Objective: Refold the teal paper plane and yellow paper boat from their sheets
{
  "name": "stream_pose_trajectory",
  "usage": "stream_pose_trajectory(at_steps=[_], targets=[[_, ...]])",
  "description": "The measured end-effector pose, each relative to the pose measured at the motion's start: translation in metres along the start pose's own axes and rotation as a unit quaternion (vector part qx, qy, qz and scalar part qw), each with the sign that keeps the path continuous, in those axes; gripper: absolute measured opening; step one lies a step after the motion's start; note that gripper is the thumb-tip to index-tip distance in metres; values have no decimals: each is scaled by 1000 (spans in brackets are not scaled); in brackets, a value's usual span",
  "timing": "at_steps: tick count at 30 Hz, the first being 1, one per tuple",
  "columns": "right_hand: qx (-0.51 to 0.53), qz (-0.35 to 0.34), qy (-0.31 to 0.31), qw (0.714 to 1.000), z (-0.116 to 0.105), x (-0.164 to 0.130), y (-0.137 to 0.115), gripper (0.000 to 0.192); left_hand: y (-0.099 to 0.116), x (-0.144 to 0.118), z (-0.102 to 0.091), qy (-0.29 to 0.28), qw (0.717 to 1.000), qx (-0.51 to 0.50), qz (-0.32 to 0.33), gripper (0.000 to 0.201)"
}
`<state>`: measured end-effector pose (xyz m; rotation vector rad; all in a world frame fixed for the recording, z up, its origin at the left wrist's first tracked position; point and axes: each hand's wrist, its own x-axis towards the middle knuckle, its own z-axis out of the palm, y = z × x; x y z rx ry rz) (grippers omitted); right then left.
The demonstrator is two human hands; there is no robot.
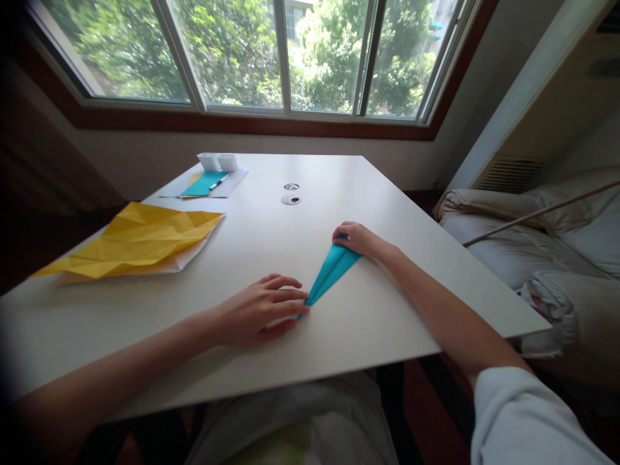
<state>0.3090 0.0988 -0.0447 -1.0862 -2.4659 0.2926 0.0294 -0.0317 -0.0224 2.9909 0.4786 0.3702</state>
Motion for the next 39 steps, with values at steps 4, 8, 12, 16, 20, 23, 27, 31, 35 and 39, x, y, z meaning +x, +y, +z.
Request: stream_pose_trajectory(at_steps=[4,8,12,16,20,23,27,31,35,39], targets=[[7,-21,7,1000,6,4,-11,17,2,1,2,-2,1000,-5,-6,33],[48,2,28,998,13,8,-12,17,3,3,4,-14,1000,9,-11,36],[73,56,51,994,17,10,-8,18,3,4,5,-29,999,-15,-2,38],[76,75,58,993,18,11,-8,17,1,5,5,-36,999,-35,-5,40],[75,76,62,992,19,12,-9,17,0,6,5,-43,998,-40,-3,41],[76,80,62,992,19,12,-9,17,0,6,5,-47,998,-40,-2,41],[77,82,62,992,19,12,-9,17,1,6,4,-50,998,-42,-5,41],[71,77,63,993,18,12,-9,17,1,7,3,-52,997,-48,-12,40],[65,77,60,993,19,12,-10,16,2,9,2,-57,996,-64,-12,37],[48,77,65,994,19,13,-10,18,3,11,0,-67,995,-69,-16,37]])
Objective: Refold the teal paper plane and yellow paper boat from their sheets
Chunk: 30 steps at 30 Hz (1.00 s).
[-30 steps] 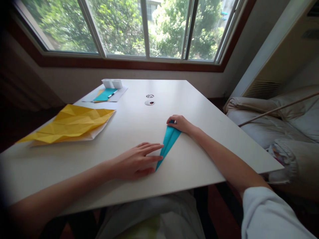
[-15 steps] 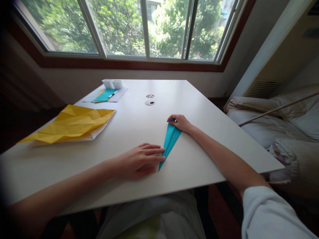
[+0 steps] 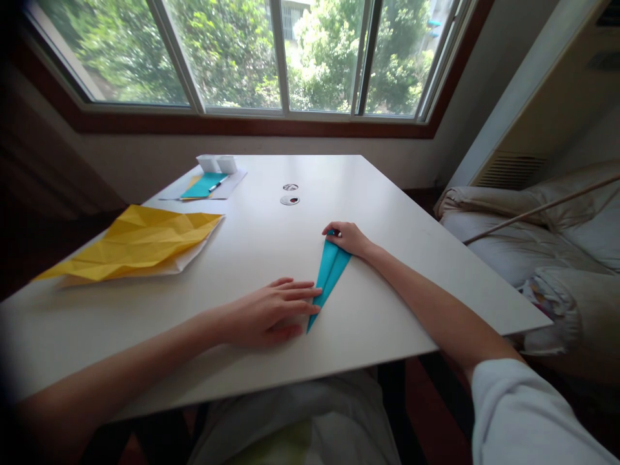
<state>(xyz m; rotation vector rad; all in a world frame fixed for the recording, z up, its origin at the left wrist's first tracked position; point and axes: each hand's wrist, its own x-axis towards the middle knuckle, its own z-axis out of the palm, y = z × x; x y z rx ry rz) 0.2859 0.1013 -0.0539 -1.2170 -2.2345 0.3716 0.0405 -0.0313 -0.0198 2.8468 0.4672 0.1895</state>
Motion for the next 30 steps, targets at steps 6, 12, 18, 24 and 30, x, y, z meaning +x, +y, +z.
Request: stream_pose_trajectory(at_steps=[6,12,18,24,30], targets=[[-74,-61,73,993,-12,-2,-16,39,-4,-5,-2,3,999,31,-20,39],[-36,-129,-125,983,-15,-24,-57,49,-21,-16,-3,17,994,87,-71,41],[-31,-125,-293,947,2,-35,-85,57,-24,-20,-2,10,992,98,-74,42],[-56,-91,-300,948,9,-26,-71,64,-24,-20,-3,-10,994,78,-72,45],[-87,-60,-295,950,14,-2,-56,69,-23,-20,-5,-9,994,87,-68,44]])
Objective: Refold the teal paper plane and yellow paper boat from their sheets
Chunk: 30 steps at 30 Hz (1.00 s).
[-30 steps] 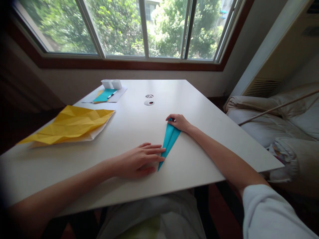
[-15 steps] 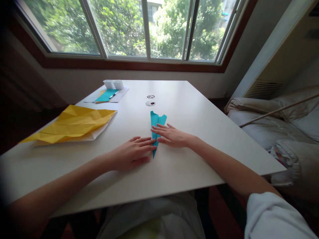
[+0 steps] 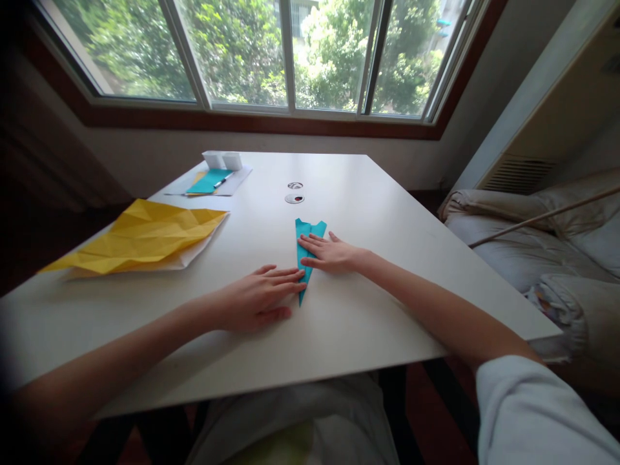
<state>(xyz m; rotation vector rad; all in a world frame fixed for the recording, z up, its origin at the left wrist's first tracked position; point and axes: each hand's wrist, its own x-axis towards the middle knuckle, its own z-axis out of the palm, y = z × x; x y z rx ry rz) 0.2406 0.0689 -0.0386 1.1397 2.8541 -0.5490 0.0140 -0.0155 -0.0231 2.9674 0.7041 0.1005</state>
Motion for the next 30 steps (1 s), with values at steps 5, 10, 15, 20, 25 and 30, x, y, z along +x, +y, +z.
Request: stream_pose_trajectory(at_steps=[5,10,15,20,25,30], targets=[[-9,47,-12,999,-11,22,11,74,1,-1,0,-6,1000,-1,-4,44],[-24,74,6,997,-16,36,17,76,0,-1,-2,-3,1000,-4,-2,44],[-43,80,23,996,-13,28,18,75,-4,-7,-13,6,1000,7,-23,33],[-73,92,34,992,-7,-3,21,80,-18,-14,-21,11,998,24,-62,34],[-111,107,72,985,-2,-31,20,77,-39,-22,-21,3,992,41,-123,36],[-108,74,93,987,-3,-36,23,72,-50,-27,-20,26,987,7,-157,43]])
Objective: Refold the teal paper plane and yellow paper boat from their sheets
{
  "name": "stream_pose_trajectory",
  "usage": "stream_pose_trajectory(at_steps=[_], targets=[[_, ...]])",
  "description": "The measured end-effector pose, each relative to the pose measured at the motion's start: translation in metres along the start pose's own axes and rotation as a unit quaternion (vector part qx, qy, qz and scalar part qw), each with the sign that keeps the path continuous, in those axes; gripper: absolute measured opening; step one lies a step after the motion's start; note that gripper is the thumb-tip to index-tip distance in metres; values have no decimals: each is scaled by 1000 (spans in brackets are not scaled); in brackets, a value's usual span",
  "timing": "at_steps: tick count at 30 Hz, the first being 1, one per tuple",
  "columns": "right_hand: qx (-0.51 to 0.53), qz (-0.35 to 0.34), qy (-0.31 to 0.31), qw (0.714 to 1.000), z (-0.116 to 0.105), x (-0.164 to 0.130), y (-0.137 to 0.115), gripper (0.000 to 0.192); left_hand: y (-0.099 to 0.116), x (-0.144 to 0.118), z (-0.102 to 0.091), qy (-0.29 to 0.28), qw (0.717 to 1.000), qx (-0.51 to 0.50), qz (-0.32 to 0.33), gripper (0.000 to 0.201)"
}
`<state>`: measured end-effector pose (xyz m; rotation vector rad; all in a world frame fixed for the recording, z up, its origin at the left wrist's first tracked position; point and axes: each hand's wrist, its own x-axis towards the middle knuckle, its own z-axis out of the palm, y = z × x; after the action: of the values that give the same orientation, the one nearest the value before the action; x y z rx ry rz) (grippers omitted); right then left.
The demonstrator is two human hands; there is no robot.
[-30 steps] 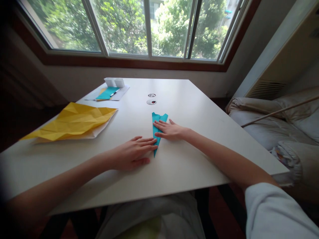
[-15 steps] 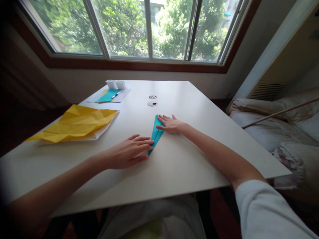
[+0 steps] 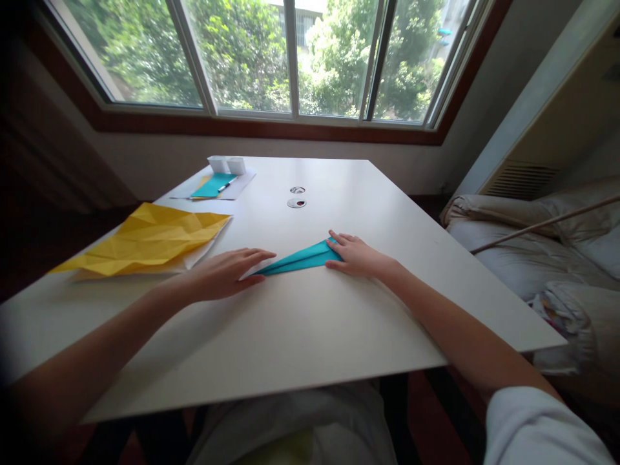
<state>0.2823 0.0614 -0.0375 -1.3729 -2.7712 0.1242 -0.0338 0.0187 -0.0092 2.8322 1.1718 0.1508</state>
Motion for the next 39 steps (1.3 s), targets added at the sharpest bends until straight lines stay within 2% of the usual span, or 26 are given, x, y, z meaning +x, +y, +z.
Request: stream_pose_trajectory(at_steps=[4,8,13,18,20,23,26,29,32,34,36,39], targets=[[29,-9,6,1000,-1,2,1,71,0,0,0,8,999,-34,-31,42],[15,0,5,1000,-5,0,-4,68,4,1,2,14,997,-66,-43,39],[3,8,10,1000,-9,-2,-10,64,8,1,7,26,992,-104,-68,50],[13,9,5,1000,-8,-2,-11,64,9,3,10,58,989,-120,-57,54],[17,13,5,1000,-7,-1,-11,64,10,4,10,71,992,-97,-34,45],[23,8,10,1000,-6,-1,-7,65,13,7,9,74,997,-8,17,29],[38,-21,12,999,-8,-2,2,73,15,8,7,85,991,88,53,28],[74,-60,19,995,-11,-3,14,75,12,8,5,140,984,107,39,26],[125,-76,50,988,-13,-2,21,58,4,8,3,205,978,33,-23,24],[171,-58,77,981,-14,-1,22,45,-2,9,3,225,970,-50,-78,21],[240,-28,102,965,-15,0,20,35,-7,10,3,209,959,-141,-133,19],[388,14,133,912,-20,2,19,31,-10,11,4,128,936,-275,-177,25]])
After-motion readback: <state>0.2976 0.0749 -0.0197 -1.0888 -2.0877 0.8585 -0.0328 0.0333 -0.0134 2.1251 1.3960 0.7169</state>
